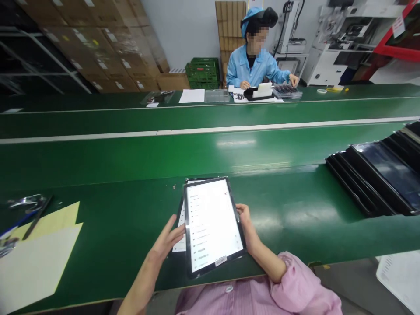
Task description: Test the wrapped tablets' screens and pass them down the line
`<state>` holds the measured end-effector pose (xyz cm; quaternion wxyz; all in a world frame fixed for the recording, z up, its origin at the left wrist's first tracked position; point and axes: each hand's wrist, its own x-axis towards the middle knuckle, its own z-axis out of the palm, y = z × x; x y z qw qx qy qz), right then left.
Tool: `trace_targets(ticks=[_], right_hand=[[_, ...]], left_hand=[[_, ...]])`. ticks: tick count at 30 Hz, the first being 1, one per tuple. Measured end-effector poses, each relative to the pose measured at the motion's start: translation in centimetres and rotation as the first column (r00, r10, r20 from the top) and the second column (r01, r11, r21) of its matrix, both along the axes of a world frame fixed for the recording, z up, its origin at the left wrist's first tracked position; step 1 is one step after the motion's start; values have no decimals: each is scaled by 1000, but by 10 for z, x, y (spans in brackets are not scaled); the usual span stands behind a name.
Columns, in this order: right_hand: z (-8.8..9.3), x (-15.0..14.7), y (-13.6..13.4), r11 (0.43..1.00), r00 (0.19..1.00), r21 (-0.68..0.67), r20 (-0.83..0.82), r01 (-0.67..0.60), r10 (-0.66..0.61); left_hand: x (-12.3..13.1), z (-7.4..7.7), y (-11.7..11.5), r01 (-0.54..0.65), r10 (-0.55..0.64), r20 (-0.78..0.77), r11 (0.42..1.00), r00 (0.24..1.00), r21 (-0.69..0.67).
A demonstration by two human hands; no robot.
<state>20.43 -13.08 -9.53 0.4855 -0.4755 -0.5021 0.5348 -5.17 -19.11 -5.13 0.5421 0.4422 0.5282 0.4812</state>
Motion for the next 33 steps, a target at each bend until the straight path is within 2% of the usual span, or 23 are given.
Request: trace_targets(ticks=[3, 6, 8, 9, 11, 13, 15, 17, 19, 22, 23, 24, 26, 28, 29, 31, 33], right_hand=[[6, 25, -5, 993, 968, -118, -252, -17, -14], [5, 62, -10, 978, 936, -186, -317, 96, -152], [1, 86, -10, 960, 913, -206, -320, 192, -251], [-3, 96, -9, 955, 912, -188, -301, 228, -277], [-8, 111, -5, 965, 939, -100, -223, 244, -260], [-9, 119, 0, 982, 983, 46, -42, 181, -179], [-3, 120, 4, 976, 964, 197, 231, 89, -134], [11, 112, 5, 953, 858, 303, 487, 9, -163], [29, 96, 3, 920, 694, 374, 692, -112, -197], [47, 67, 3, 837, 414, 342, 897, -428, -155], [50, 60, 4, 809, 359, 302, 925, -504, -121], [51, 56, 5, 794, 323, 265, 942, -547, -91], [50, 59, 6, 799, 301, 231, 951, -555, -66], [48, 74, 6, 818, 330, 248, 941, -519, -76], [48, 85, 5, 824, 361, 271, 928, -497, -88], [47, 107, 2, 835, 447, 329, 887, -441, -113], [47, 124, -1, 849, 535, 383, 833, -365, -146]], left_hand=[[26, 6, 8, 173, -175, 66, 984, 982, 35], [42, 11, 21, 353, -366, 122, 928, 923, 115], [43, 14, 28, 398, -410, 49, 903, 911, 161], [41, 15, 31, 366, -363, -47, 915, 930, 170], [34, 15, 33, 216, -155, -313, 961, 937, 172], [27, 11, 32, 39, 63, -549, 984, 833, 172], [24, 4, 28, -65, 160, -703, 985, 693, 161], [27, -5, 24, -104, 187, -799, 982, 571, 156], [36, -12, 20, -97, 185, -853, 983, 488, 157], [50, -16, 15, -80, 188, -893, 982, 408, 170], [53, -16, 13, -66, 184, -901, 983, 393, 172], [54, -15, 10, -40, 173, -903, 984, 392, 171], [49, -12, 4, 69, 107, -887, 986, 449, 154], [37, -9, 0, 167, 43, -833, 973, 551, 161], [29, -9, 0, 171, 41, -798, 969, 601, 179], [13, -10, 4, 67, 110, -718, 975, 688, 213], [-1, -16, 16, -116, 213, -606, 974, 766, 196]])
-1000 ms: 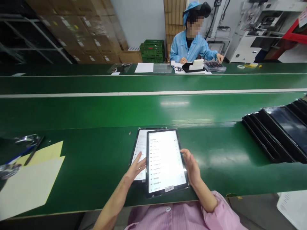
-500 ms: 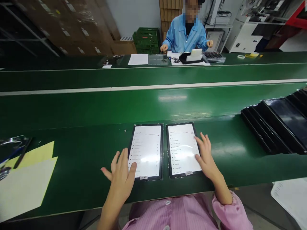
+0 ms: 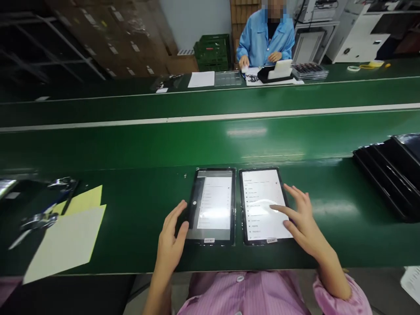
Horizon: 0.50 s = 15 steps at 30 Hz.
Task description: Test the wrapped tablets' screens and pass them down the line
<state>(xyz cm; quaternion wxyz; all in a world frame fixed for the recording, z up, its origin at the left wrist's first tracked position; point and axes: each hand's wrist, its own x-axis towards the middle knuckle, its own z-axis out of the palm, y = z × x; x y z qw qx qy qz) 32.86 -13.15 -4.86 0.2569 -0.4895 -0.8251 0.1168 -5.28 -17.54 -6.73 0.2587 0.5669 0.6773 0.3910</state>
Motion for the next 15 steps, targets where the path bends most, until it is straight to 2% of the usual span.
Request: trace_targets(ticks=[1, 3, 6, 10, 15], right_hand=[[-1, 5, -1, 1000, 999, 9, -39, 22, -22], [-4, 10, -2, 997, 996, 41, -67, 60, -57], [-10, 4, -3, 992, 996, 92, -36, 81, -78], [-14, -10, -6, 997, 999, 64, 31, 35, -38], [-12, -37, -8, 999, 994, 14, 99, -40, 38]], left_hand=[[-5, -4, 8, -59, 62, 100, 998, 993, -25], [-12, -12, 25, -107, 132, 305, 990, 943, -97], [-14, -25, 42, -70, 140, 467, 984, 873, -163], [-12, -34, 46, -44, 105, 427, 988, 898, -151], [-10, -35, 43, -60, 106, 358, 989, 928, -136]])
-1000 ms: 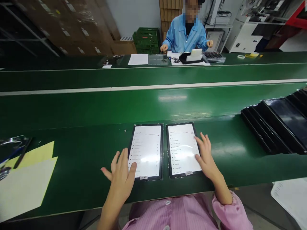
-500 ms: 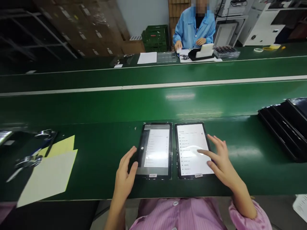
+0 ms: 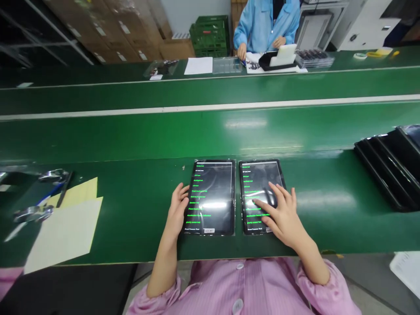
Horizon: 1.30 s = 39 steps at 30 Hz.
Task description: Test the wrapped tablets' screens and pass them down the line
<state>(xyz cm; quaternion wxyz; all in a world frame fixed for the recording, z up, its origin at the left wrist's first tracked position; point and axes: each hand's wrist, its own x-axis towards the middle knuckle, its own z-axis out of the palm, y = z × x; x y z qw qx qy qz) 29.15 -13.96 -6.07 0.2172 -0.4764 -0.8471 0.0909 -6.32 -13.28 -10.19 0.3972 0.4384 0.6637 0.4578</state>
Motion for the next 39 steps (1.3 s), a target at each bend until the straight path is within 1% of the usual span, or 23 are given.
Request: trace_targets(ticks=[3, 5, 7, 9, 10, 11, 12, 14, 16, 17, 19, 22, 26, 27, 30, 32, 34, 36, 38, 39], right_hand=[[0, -13, 0, 999, 999, -8, 22, -36, 36], [2, -16, -1, 999, 999, 16, 30, -36, 35], [6, -13, -3, 997, 1000, 76, -20, 19, -18], [12, -6, -6, 976, 978, 159, -169, 148, -121], [15, -2, -6, 954, 946, 189, -272, 234, -178], [18, 1, -6, 923, 895, 207, -383, 324, -228], [20, 3, -6, 890, 830, 210, -492, 405, -262], [21, 5, -4, 836, 690, 180, -666, 518, -284], [18, 5, -1, 806, 579, 112, -753, 582, -314], [16, 5, -1, 798, 548, 73, -764, 598, -340], [11, 4, -1, 793, 527, -11, -742, 609, -415], [6, 2, -2, 822, 567, -91, -682, 562, -463], [5, -3, -2, 858, 628, -102, -640, 503, -443], [6, -4, -1, 864, 639, -100, -633, 493, -437], [13, -5, 4, 892, 686, -95, -604, 443, -405], [20, -3, 10, 912, 725, -81, -580, 403, -372], [26, 2, 17, 932, 772, -69, -540, 356, -335], [30, 6, 26, 958, 840, -85, -462, 275, -283], [28, 6, 34, 978, 915, -129, -349, 165, -201], [26, 5, 37, 983, 945, -146, -289, 113, -151]], left_hand=[[0, 2, 0, 40, -41, -79, 999, 996, -18], [-2, 1, 0, 66, -66, -80, 998, 995, -8], [-6, 0, 1, 49, -50, 18, 998, 999, 28], [-11, -1, 1, -12, 3, 145, 998, 989, 56], [-13, -1, 1, -41, 29, 188, 997, 982, 58], [-14, 0, 1, -61, 47, 213, 997, 976, 56], [-14, 1, 0, -71, 57, 219, 996, 974, 56], [-12, 5, -2, -70, 56, 199, 996, 978, 64], [-8, 8, -4, -47, 35, 133, 995, 990, 87], [-6, 10, -5, -25, 17, 80, 994, 997, 102], [-3, 11, -8, 37, -32, -44, 991, 999, 127], [-2, 11, -10, 112, -86, -173, 983, 981, 147], [-3, 11, -9, 121, -83, -199, 975, 977, 186], [-3, 12, -8, 134, -93, -219, 974, 971, 180], [-10, 16, -5, 218, -179, -273, 969, 945, 119], [-18, 20, -1, 240, -212, -232, 965, 949, 103], [-25, 26, 9, 220, -200, -165, 969, 966, 109], [-29, 35, 25, 234, -215, -174, 967, 961, 97], [-28, 47, 49, 315, -282, -291, 946, 914, 76], [-25, 53, 63, 378, -331, -372, 924, 867, 59]])
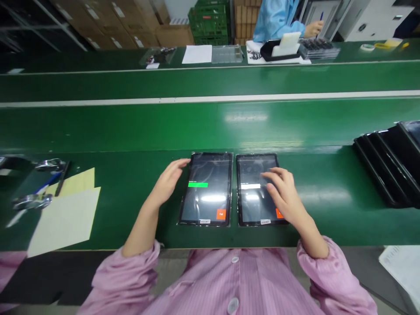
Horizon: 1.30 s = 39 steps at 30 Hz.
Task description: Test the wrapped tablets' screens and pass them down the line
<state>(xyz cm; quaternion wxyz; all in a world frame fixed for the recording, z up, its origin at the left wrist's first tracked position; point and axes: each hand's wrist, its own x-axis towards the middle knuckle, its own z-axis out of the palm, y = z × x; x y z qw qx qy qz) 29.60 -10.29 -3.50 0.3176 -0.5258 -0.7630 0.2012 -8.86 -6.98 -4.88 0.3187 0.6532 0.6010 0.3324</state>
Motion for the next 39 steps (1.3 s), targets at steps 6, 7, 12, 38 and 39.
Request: trace_targets(ticks=[6, 7, 12, 38, 39], right_hand=[[-10, -16, 16, 979, 941, 12, 277, -204, 193], [-7, -16, 22, 977, 936, 26, 294, -210, 193], [4, 3, 70, 985, 989, 160, 139, -62, 40], [-40, 21, 86, 978, 990, 208, 136, 13, -42], [-46, 23, 89, 980, 988, 197, 140, 39, -67]], left_hand=[[44, 18, 75, 348, -336, -357, 937, 871, -33], [52, 18, 82, 380, -377, -380, 922, 845, -71], [69, 19, 99, 373, -411, -437, 911, 800, -174], [87, 41, 85, 179, -305, -644, 950, 702, -254], [87, 41, 84, 188, -312, -646, 948, 696, -255]])
